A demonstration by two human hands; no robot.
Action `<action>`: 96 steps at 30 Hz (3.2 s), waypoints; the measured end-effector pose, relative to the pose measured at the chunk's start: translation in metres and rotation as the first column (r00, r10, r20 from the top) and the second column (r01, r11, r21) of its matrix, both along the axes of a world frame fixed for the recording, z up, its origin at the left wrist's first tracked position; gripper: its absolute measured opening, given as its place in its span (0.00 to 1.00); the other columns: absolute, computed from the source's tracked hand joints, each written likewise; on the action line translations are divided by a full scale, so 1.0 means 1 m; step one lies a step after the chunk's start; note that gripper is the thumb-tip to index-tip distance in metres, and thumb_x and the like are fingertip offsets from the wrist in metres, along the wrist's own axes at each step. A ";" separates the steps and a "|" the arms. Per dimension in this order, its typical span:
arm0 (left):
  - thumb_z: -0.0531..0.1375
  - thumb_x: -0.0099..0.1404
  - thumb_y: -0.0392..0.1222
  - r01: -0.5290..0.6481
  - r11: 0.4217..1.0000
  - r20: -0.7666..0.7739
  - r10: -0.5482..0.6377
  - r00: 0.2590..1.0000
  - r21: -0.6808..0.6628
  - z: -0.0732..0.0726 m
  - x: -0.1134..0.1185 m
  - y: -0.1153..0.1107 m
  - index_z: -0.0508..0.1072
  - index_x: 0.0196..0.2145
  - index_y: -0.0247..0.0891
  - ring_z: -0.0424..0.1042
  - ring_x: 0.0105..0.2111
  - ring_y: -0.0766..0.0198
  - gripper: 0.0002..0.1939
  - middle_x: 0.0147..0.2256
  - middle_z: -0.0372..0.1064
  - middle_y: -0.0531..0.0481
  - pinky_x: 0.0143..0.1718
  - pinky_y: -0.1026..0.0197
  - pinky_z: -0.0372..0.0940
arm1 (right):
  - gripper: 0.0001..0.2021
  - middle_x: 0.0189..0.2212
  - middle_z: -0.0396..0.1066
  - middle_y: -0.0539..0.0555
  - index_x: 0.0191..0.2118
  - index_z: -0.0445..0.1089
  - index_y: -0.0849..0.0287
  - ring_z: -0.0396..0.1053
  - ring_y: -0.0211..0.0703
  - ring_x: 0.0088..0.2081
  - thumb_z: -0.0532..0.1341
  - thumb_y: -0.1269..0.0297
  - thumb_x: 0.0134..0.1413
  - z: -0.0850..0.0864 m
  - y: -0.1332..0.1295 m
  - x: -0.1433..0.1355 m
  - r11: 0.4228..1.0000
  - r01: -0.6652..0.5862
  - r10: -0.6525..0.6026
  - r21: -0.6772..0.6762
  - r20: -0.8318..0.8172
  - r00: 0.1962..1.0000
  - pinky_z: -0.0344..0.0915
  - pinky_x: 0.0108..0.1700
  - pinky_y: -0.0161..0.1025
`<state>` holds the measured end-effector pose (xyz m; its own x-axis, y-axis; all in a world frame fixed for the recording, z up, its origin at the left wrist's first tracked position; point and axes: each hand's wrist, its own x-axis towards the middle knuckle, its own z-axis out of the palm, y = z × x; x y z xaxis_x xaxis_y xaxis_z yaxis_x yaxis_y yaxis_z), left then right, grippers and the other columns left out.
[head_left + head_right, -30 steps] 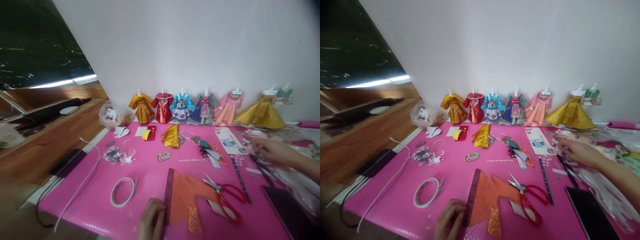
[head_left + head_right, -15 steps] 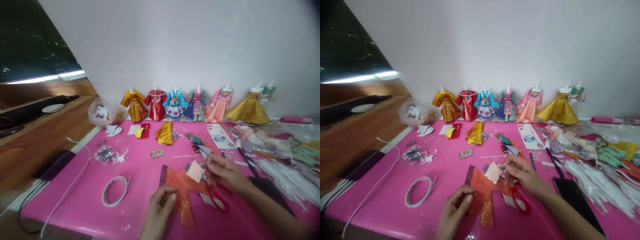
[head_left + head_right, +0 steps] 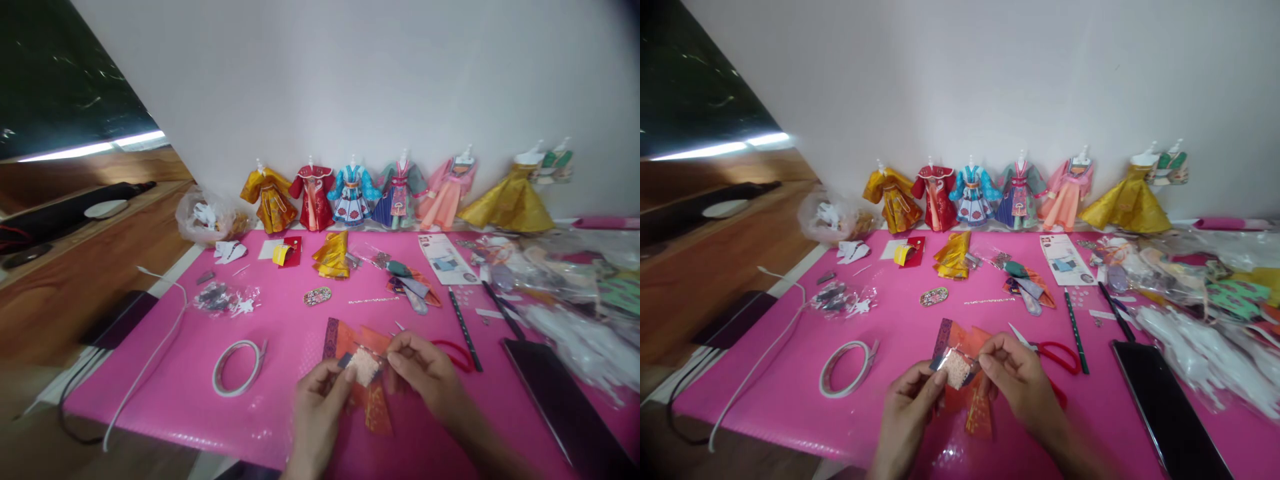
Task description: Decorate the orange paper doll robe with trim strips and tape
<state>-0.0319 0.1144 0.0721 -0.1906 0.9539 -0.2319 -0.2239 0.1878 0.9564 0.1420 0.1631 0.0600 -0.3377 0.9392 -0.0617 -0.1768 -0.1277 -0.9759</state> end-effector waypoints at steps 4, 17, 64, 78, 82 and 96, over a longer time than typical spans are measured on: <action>0.69 0.55 0.55 0.016 0.999 0.003 -0.016 1.000 0.037 -0.004 0.001 -0.001 0.82 0.28 0.36 0.62 0.18 0.71 0.17 0.17 0.67 0.55 0.24 0.68 0.60 | 0.07 0.26 0.75 0.51 0.37 0.74 0.48 0.72 0.45 0.25 0.67 0.54 0.55 0.007 -0.014 0.002 0.970 0.090 -0.116 0.227 0.108 0.987 0.70 0.27 0.40; 0.69 0.58 0.51 0.114 0.980 0.044 -0.123 0.991 0.166 -0.016 0.005 -0.008 0.84 0.30 0.41 0.67 0.22 0.70 0.11 0.25 0.77 0.49 0.25 0.69 0.62 | 0.06 0.26 0.75 0.47 0.37 0.73 0.52 0.75 0.36 0.27 0.60 0.70 0.61 0.033 -0.014 0.018 0.665 -0.189 -0.210 0.722 0.424 0.881 0.70 0.29 0.29; 0.69 0.56 0.54 0.141 0.987 -0.164 -0.128 0.978 0.075 -0.014 0.039 -0.005 0.82 0.33 0.39 0.76 0.30 0.59 0.15 0.29 0.79 0.47 0.35 0.64 0.70 | 0.09 0.20 0.69 0.49 0.29 0.72 0.59 0.67 0.35 0.21 0.59 0.73 0.60 0.010 -0.027 0.028 0.606 0.038 -0.438 0.795 0.293 0.850 0.60 0.25 0.31; 0.65 0.58 0.60 0.218 0.971 0.135 -0.204 0.970 -0.099 -0.014 0.057 0.000 0.78 0.25 0.32 0.61 0.21 0.69 0.24 0.20 0.68 0.52 0.25 0.66 0.58 | 0.14 0.20 0.68 0.50 0.26 0.74 0.60 0.65 0.38 0.22 0.61 0.57 0.58 0.006 -0.032 0.050 0.968 0.176 -0.222 0.180 0.281 0.934 0.61 0.24 0.34; 0.71 0.51 0.56 0.182 0.977 0.110 -0.170 0.979 -0.109 -0.010 0.054 -0.003 0.79 0.24 0.32 0.60 0.19 0.71 0.21 0.19 0.68 0.53 0.22 0.67 0.56 | 0.15 0.18 0.65 0.48 0.26 0.74 0.60 0.63 0.37 0.21 0.61 0.55 0.58 0.004 -0.035 0.042 0.981 0.156 -0.181 0.119 0.248 0.952 0.60 0.24 0.33; 0.70 0.53 0.52 0.108 0.992 0.140 -0.098 0.985 -0.066 -0.002 0.031 -0.007 0.76 0.28 0.34 0.68 0.23 0.68 0.17 0.23 0.73 0.52 0.27 0.66 0.65 | 0.09 0.21 0.72 0.49 0.27 0.76 0.56 0.69 0.38 0.24 0.61 0.66 0.57 0.023 -0.032 0.021 0.905 0.028 -0.203 0.424 0.373 0.905 0.63 0.27 0.32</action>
